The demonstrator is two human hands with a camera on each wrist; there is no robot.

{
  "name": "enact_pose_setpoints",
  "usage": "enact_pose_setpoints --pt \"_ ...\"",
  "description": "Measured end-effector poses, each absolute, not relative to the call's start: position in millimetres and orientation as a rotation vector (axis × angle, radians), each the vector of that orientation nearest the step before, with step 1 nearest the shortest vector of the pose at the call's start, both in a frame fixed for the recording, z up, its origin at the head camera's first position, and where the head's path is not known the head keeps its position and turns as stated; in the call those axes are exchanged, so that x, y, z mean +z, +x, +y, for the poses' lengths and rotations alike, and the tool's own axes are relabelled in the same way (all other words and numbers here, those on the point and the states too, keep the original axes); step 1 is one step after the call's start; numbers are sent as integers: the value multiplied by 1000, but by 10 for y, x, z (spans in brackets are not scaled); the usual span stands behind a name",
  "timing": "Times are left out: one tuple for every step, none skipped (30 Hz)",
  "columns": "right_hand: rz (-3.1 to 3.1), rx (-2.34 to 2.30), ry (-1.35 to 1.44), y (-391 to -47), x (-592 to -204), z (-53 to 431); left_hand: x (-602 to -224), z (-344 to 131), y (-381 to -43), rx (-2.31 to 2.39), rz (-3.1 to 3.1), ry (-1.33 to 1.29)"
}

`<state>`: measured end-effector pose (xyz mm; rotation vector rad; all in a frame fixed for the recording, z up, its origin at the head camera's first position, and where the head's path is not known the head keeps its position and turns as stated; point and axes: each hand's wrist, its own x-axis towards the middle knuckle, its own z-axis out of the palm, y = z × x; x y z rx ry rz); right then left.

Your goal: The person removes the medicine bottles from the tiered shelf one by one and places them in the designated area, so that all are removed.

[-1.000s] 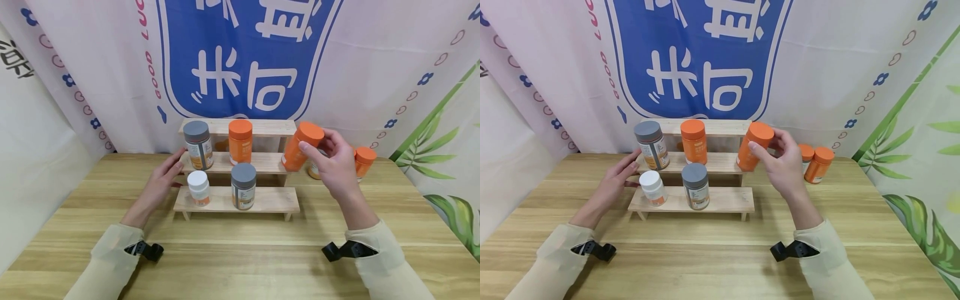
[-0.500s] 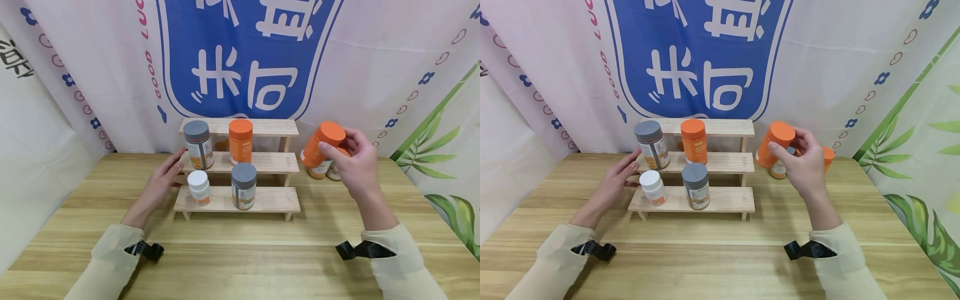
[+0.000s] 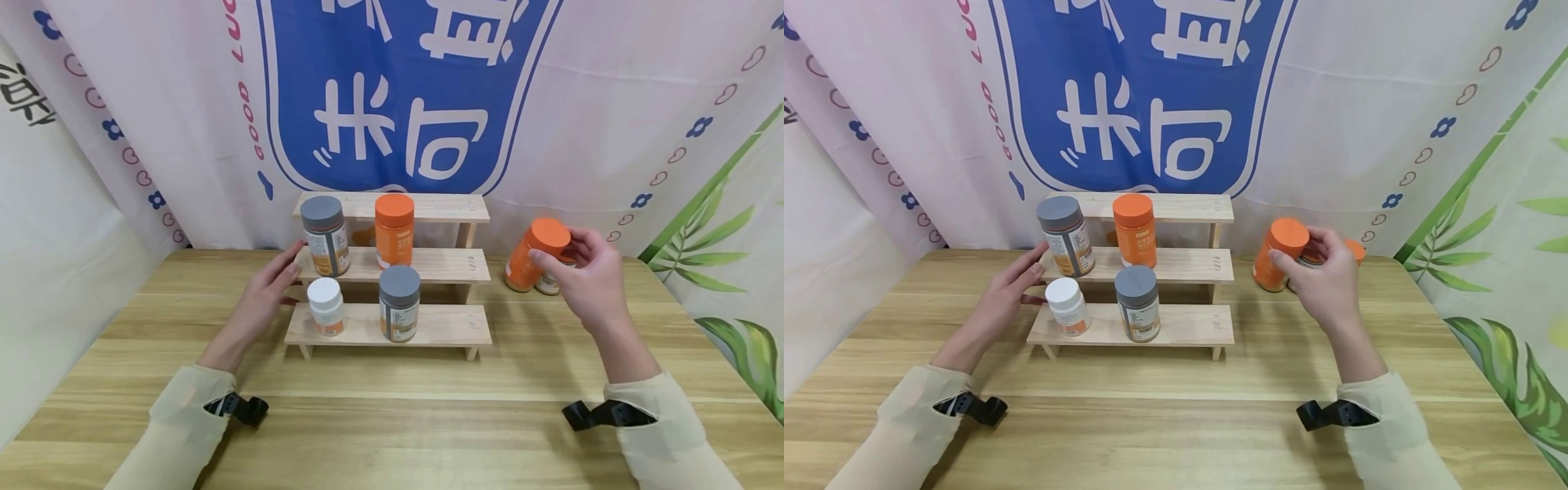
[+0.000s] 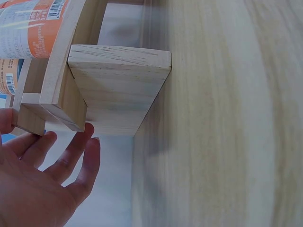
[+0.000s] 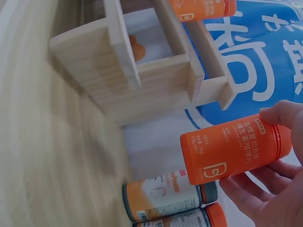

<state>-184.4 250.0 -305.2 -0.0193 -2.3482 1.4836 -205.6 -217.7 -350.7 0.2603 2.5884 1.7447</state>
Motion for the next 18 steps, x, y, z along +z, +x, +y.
enact_pose_setpoints --pt "-2366 1471 -30 -1846 -3070 2518 -3507 -2177 -2057 1743 2588 259" --pt "-2386 1458 -40 -1848 -3087 2535 -3503 -2178 -2055 1743 2588 258" --pt "-2405 1449 -47 -1850 -3104 2551 -3503 -2177 -2056 1743 2588 259" --pt "-2422 1444 -55 -1851 -3120 2567 -3501 -2177 -2056 1744 2586 259" --pt "-2438 1446 -59 -1851 -3136 2582 -3499 -2176 -2056 1743 2586 259" --pt "-2453 1444 -62 -1853 -3150 2594 -3497 -2175 -2055 1743 2586 260" --pt "-2467 1442 -61 -1854 -3163 2605 -3498 -2176 -2056 1744 2587 261" --pt "-2477 1442 -59 -1854 -3173 2613 -3498 -2176 -2056 1745 2587 262" --pt "-2485 1443 -58 -1855 -3183 2621 -3499 -2175 -2056 1745 2587 262" --pt "-2494 1442 -57 -1856 -3193 2629 -3499 -2175 -2056 1745 2587 262" --pt "-2500 1442 -57 -1859 -3205 2637 -3499 -2175 -2056 1746 2588 262" --pt "-2506 1438 -58 -1861 -3216 2645 -3500 -2174 -2056 1746 2589 262" --pt "-2512 1438 -61 -1863 -3227 2654 -3501 -2173 -2057 1747 2587 262" --pt "-2519 1437 -65 -1865 -3240 2663 -3501 -2172 -2057 1748 2586 261" --pt "-2527 1433 -71 -1869 -3253 2671 -3500 -2171 -2057 1748 2585 260" --pt "-2534 1431 -74 -1872 -3267 2679 -3499 -2170 -2057 1749 2585 258" --pt "-2541 1428 -80 -1877 -3280 2686 -3500 -2168 -2058 1749 2586 258" --pt "-2547 1428 -86 -1882 -3294 2692 -3500 -2167 -2059 1748 2586 258"
